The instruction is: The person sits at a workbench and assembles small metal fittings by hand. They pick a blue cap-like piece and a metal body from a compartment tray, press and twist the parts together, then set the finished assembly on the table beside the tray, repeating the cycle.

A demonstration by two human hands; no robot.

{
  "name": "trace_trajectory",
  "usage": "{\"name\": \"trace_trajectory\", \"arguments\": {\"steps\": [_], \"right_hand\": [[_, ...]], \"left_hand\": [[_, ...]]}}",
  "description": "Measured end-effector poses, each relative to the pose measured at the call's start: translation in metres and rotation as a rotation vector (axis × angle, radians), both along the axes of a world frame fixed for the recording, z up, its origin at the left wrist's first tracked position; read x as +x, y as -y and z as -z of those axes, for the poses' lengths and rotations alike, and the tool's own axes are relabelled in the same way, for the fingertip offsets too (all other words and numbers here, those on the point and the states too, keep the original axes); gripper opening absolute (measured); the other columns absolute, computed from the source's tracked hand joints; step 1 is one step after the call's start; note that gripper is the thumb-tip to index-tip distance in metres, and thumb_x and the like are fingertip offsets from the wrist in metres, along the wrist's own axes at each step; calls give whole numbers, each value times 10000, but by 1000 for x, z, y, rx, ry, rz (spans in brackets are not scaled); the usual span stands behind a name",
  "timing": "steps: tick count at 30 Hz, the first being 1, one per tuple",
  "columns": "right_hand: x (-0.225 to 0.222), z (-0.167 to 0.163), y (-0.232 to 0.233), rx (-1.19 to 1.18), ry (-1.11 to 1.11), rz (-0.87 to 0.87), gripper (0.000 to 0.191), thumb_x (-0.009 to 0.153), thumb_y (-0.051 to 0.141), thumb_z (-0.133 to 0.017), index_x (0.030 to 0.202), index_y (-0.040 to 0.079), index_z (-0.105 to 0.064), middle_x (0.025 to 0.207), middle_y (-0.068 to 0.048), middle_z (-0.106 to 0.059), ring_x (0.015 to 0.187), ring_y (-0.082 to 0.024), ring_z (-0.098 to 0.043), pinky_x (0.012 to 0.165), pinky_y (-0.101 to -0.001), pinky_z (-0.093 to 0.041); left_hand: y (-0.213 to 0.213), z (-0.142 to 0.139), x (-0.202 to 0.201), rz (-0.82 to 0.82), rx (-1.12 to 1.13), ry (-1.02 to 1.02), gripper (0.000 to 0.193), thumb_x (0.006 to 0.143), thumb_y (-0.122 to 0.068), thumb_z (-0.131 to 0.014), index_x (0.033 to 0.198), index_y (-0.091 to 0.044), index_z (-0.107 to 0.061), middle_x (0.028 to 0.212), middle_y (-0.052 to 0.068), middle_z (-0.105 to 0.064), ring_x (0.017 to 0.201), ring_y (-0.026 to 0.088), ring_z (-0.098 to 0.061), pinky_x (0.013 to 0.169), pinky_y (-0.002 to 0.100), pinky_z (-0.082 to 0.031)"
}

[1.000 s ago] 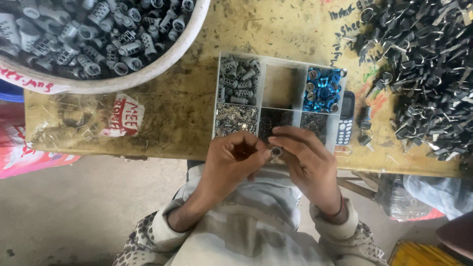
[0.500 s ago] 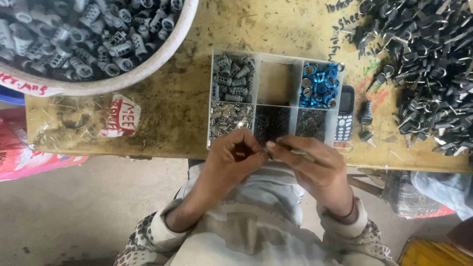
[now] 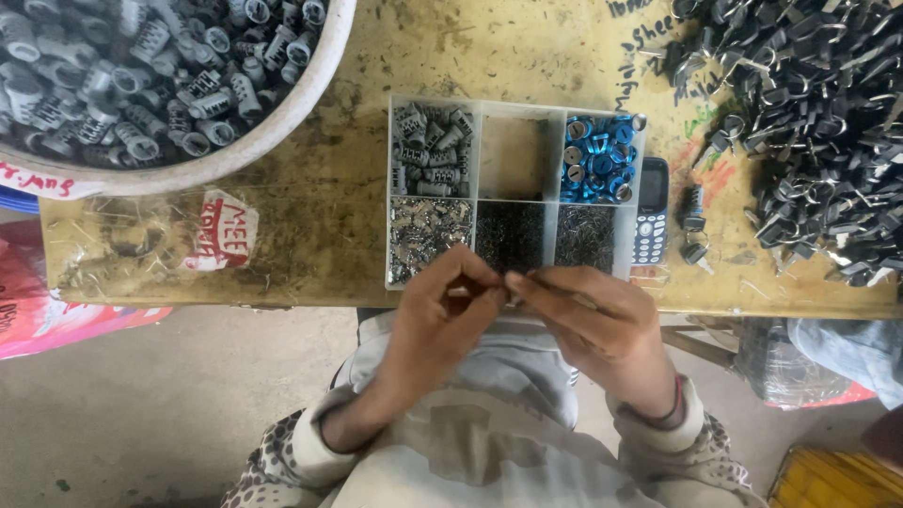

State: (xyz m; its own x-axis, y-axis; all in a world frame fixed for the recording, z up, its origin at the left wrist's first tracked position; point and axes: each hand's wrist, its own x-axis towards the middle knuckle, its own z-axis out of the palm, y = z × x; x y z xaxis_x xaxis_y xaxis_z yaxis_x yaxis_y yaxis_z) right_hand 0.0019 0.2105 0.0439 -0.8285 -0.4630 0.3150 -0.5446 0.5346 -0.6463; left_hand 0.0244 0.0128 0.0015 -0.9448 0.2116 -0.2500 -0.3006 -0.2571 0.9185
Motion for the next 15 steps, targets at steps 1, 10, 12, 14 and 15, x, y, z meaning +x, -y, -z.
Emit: {"name": "trace_trajectory", "arguments": {"steps": [1,10,12,14,15], "right_hand": [[3,-1,5,30,-25,51,286,824,-92,-806,1091,2,-763,1059,-79,-700,865,-191,-743,701,-306,-596],[-34,3,-17,46,154,236,248,869,-67,-731,1078,64,-761,1011,-71,-725,849,-198,-748,714,-315,-581],[-56,16,-14,208,16,428,195,991,25,-830,1176,74,-792,908,-125,-629,719,-248,-621,645,-376,-484],[-71,26,-11,200,-85,391,177,970,31,-820,1132,62,-758,992,-141,-632,817,-279,-633,699,-386,-503],[-75,30,-9,193,-133,366,171,959,34,-816,1110,57,-741,1033,-149,-633,866,-294,-639,726,-391,-512]], "left_hand": [[-5,-1,2,-28,-18,-128,82,991,-11,-653,1061,-12,-612,914,44,-657,767,78,-602,619,198,-517],[2,11,6,-127,-206,-525,213,942,26,-767,1149,6,-724,1058,160,-786,883,181,-810,707,257,-697],[4,13,7,-82,-213,-568,203,950,36,-755,1147,1,-721,1074,156,-780,922,191,-804,738,265,-693],[2,15,8,-40,-170,-577,195,964,49,-728,1151,-5,-714,1114,162,-770,968,199,-794,753,269,-696],[2,15,8,-22,-153,-580,192,971,55,-714,1152,-8,-711,1134,165,-765,990,203,-789,761,271,-697]]}}
